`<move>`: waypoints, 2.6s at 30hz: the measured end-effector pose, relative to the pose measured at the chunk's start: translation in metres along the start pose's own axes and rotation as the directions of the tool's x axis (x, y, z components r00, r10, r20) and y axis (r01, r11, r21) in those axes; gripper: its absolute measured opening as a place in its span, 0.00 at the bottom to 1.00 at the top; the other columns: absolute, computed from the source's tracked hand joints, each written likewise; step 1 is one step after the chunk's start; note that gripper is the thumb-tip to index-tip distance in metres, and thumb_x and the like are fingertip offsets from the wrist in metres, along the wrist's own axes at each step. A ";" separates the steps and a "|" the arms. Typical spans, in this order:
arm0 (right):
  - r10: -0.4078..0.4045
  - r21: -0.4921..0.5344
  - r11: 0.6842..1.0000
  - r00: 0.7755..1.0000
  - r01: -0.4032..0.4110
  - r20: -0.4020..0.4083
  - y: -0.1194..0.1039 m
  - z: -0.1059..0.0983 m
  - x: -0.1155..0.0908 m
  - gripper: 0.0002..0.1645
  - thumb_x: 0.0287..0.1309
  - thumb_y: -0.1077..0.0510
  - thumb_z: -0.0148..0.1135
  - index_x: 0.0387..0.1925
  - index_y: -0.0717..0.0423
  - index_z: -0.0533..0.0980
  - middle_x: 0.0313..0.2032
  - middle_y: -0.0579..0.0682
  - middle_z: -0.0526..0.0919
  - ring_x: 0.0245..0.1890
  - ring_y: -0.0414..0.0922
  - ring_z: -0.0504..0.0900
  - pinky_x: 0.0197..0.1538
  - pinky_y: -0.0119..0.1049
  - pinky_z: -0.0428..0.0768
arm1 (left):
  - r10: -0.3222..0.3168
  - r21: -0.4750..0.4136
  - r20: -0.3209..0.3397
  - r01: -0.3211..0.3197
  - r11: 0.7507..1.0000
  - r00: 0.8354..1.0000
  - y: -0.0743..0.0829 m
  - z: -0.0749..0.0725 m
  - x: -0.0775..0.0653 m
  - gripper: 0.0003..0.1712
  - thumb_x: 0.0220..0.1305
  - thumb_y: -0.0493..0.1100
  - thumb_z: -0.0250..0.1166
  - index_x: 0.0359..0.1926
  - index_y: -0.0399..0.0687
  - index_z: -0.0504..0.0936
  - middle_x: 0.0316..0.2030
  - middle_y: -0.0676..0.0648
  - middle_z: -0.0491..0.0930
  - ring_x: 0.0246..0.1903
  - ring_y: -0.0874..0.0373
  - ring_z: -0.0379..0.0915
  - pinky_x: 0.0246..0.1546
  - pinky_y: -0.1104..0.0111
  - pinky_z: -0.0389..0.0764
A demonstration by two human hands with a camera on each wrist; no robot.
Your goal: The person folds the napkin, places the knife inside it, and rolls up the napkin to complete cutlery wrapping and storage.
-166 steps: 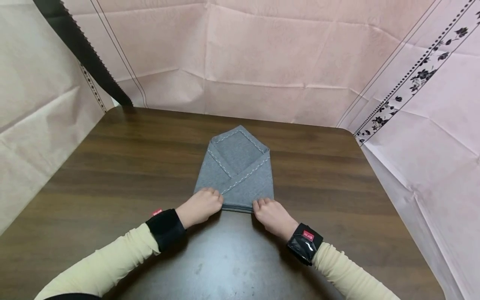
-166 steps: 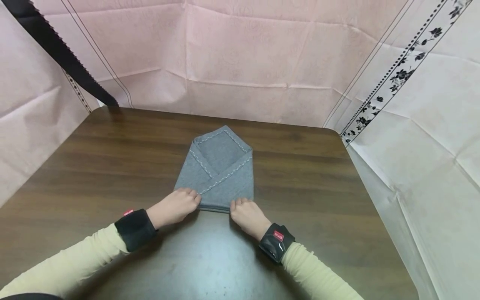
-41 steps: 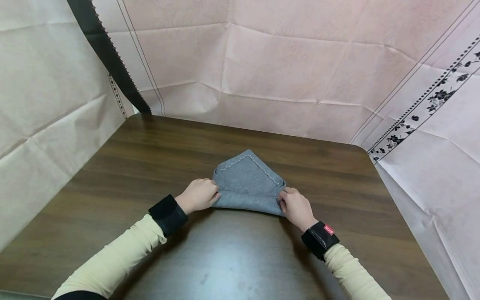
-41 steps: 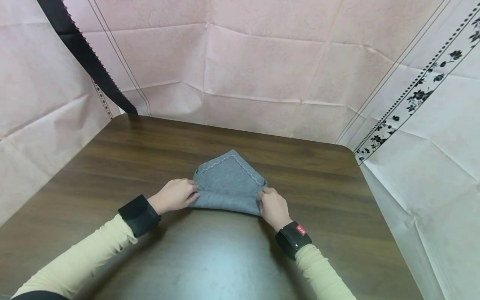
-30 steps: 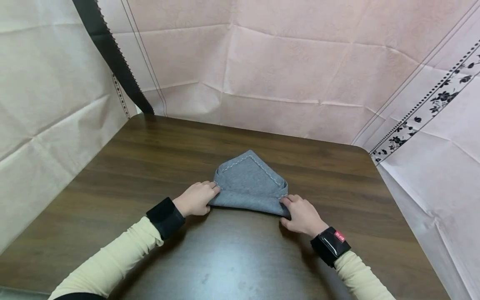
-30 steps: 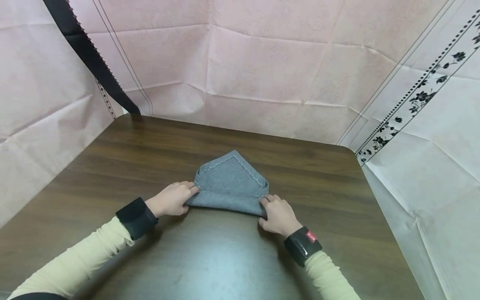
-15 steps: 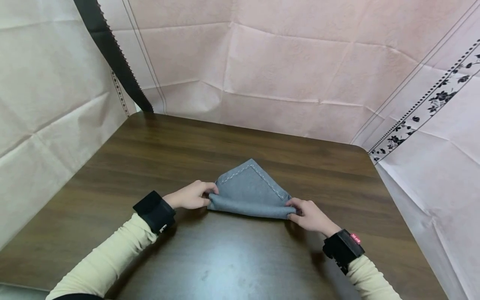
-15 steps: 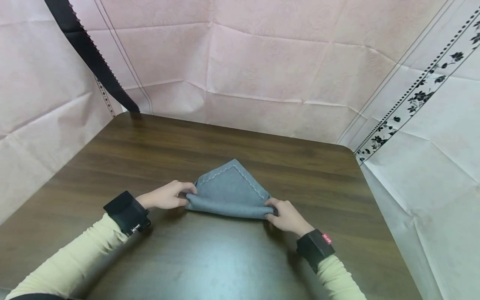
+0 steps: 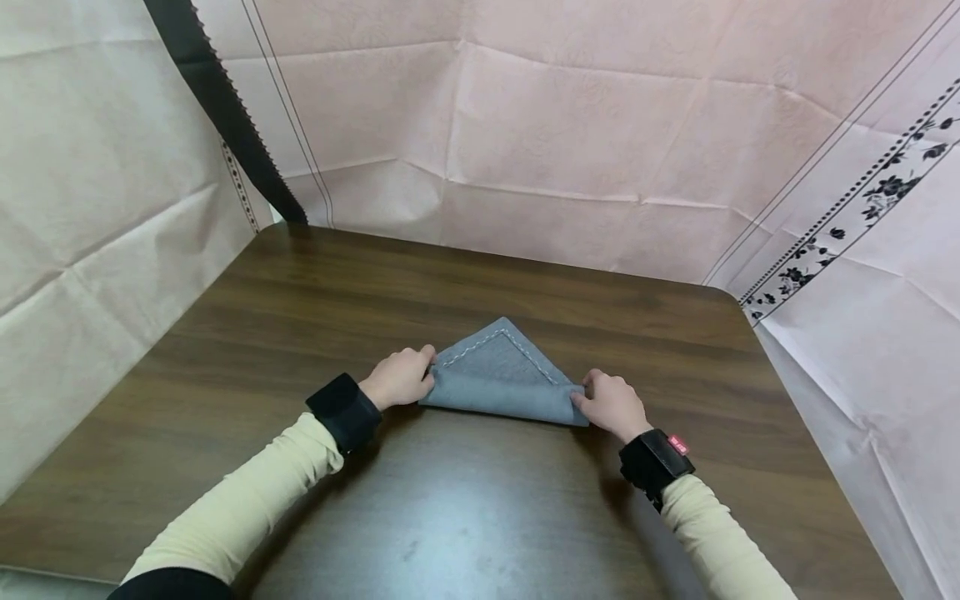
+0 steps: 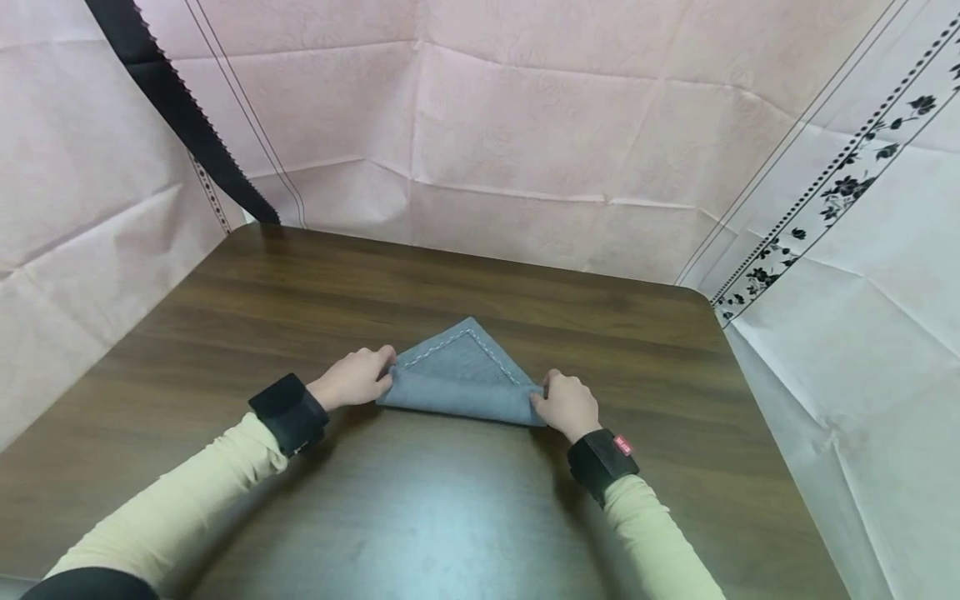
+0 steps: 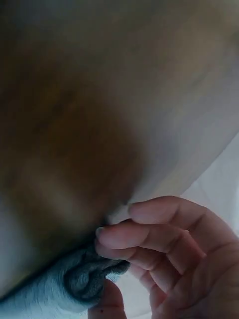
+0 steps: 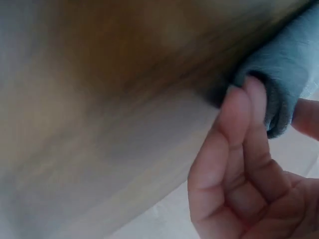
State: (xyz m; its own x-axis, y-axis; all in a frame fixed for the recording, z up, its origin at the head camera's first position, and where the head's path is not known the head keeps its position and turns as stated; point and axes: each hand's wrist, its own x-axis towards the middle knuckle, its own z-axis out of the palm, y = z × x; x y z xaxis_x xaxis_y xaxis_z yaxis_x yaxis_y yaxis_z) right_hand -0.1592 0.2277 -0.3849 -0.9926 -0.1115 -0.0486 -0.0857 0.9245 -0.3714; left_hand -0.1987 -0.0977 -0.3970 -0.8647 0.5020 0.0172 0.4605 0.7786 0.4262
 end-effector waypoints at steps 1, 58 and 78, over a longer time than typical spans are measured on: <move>0.011 -0.032 0.999 1.000 -0.012 -0.020 -0.002 0.001 0.001 0.18 0.53 0.52 0.60 0.39 0.64 0.74 0.28 0.57 0.79 0.27 0.52 0.78 0.28 0.45 0.74 | 0.004 0.046 -0.028 -0.003 0.999 1.000 0.000 0.001 0.001 0.13 0.58 0.36 0.56 0.44 0.35 0.72 0.23 0.46 0.73 0.15 0.58 0.66 0.16 0.68 0.67; -0.523 -0.143 0.850 0.844 0.506 -0.118 -0.011 0.008 -0.015 0.28 0.44 0.50 0.70 0.47 0.59 0.76 0.43 0.53 0.78 0.44 0.50 0.76 0.44 0.47 0.74 | 0.365 0.262 0.027 -0.359 0.896 0.931 0.031 -0.006 -0.016 0.23 0.56 0.44 0.64 0.52 0.39 0.75 0.45 0.41 0.74 0.44 0.48 0.71 0.42 0.59 0.73; -0.396 0.170 0.908 0.917 0.383 0.047 0.003 -0.001 0.002 0.23 0.59 0.51 0.57 0.49 0.64 0.74 0.41 0.53 0.80 0.37 0.43 0.76 0.40 0.40 0.73 | 0.292 -0.241 0.123 -0.257 0.936 0.948 -0.001 -0.014 0.006 0.18 0.53 0.31 0.56 0.48 0.39 0.73 0.46 0.42 0.77 0.45 0.52 0.72 0.45 0.60 0.72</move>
State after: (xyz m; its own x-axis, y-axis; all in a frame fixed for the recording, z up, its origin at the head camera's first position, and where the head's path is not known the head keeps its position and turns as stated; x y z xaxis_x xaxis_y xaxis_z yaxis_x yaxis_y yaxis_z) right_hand -0.1620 0.2302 -0.3852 -0.8722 -0.4856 0.0587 -0.4436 0.7346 -0.5135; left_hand -0.2076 -0.1011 -0.3844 -0.6607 0.7501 0.0293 0.6049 0.5088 0.6125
